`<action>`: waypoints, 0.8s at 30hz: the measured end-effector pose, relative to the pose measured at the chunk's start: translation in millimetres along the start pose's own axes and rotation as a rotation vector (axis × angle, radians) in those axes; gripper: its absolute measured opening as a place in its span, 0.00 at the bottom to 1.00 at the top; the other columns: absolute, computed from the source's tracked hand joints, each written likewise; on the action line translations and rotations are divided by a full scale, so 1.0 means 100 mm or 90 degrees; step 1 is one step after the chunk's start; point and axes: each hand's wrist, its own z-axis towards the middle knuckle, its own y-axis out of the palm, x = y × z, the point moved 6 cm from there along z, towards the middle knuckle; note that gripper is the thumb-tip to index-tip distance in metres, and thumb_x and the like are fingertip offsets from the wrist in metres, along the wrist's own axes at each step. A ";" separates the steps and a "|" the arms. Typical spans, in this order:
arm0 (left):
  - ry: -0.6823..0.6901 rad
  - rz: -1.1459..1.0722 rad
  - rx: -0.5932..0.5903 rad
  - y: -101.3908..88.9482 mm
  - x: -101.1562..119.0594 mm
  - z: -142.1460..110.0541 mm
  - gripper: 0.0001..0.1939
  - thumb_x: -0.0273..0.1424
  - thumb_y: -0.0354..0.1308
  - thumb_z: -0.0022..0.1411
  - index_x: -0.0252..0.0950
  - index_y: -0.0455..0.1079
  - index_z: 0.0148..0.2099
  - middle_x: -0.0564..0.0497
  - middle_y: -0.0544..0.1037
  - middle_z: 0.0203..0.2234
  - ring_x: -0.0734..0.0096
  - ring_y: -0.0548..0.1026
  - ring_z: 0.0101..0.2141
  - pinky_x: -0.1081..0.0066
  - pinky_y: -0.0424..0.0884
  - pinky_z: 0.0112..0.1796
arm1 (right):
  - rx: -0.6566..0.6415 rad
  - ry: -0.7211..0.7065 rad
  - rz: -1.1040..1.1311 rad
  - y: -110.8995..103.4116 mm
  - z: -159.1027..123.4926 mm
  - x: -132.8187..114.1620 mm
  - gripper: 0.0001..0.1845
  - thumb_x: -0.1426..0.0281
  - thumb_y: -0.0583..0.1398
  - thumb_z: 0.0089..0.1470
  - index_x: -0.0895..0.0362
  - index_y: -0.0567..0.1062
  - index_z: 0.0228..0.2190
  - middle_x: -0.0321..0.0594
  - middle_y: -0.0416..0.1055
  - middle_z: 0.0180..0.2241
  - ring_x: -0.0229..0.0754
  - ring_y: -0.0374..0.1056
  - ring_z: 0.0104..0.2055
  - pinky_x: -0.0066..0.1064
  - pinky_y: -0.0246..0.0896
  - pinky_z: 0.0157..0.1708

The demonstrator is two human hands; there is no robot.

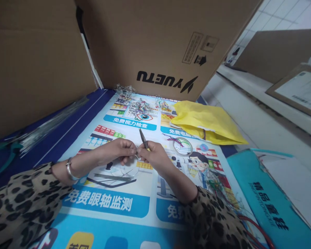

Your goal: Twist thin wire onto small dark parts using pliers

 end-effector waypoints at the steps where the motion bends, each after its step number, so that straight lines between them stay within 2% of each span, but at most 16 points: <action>1: -0.002 -0.001 -0.007 0.00 0.00 0.00 0.10 0.35 0.57 0.53 0.32 0.65 0.28 0.57 0.67 0.12 0.82 0.63 0.14 0.78 0.62 0.19 | 0.003 -0.001 0.002 0.00 0.00 0.00 0.10 0.64 0.61 0.42 0.58 0.68 0.24 0.31 0.66 0.18 0.31 0.59 0.21 0.26 0.55 0.24; 7: 0.003 0.005 -0.039 0.02 0.01 -0.01 0.10 0.34 0.57 0.53 0.31 0.67 0.27 0.57 0.66 0.11 0.83 0.62 0.13 0.79 0.61 0.20 | 0.017 -0.016 0.011 0.00 0.00 -0.01 0.11 0.64 0.61 0.41 0.59 0.68 0.25 0.31 0.65 0.19 0.31 0.58 0.21 0.26 0.55 0.24; 13: -0.006 0.019 -0.008 -0.01 0.03 -0.01 0.07 0.31 0.58 0.48 0.31 0.69 0.26 0.58 0.65 0.13 0.84 0.60 0.13 0.78 0.63 0.19 | 0.076 -0.094 -0.050 -0.02 -0.01 -0.03 0.08 0.66 0.59 0.43 0.58 0.69 0.24 0.31 0.64 0.18 0.32 0.59 0.22 0.26 0.56 0.25; 19: -0.001 0.039 0.014 0.00 0.05 -0.02 0.05 0.29 0.56 0.47 0.31 0.68 0.24 0.58 0.63 0.14 0.85 0.54 0.14 0.79 0.61 0.16 | 0.091 -0.116 -0.068 0.02 -0.02 -0.02 0.08 0.65 0.57 0.45 0.58 0.69 0.25 0.31 0.64 0.19 0.32 0.59 0.22 0.26 0.57 0.26; 21: 0.009 0.041 0.018 -0.01 0.05 -0.01 0.05 0.29 0.56 0.47 0.31 0.68 0.23 0.59 0.62 0.13 0.85 0.54 0.13 0.79 0.61 0.16 | 0.088 -0.135 -0.115 0.01 -0.02 -0.03 0.08 0.65 0.56 0.46 0.58 0.69 0.26 0.32 0.65 0.20 0.33 0.61 0.24 0.27 0.57 0.28; 24: 0.024 0.035 0.034 -0.06 0.04 0.01 0.05 0.28 0.56 0.47 0.32 0.67 0.23 0.60 0.59 0.10 0.85 0.55 0.13 0.79 0.60 0.16 | 0.113 -0.193 -0.273 -0.06 -0.02 -0.09 0.08 0.65 0.55 0.49 0.57 0.70 0.27 0.33 0.68 0.23 0.34 0.63 0.27 0.27 0.56 0.30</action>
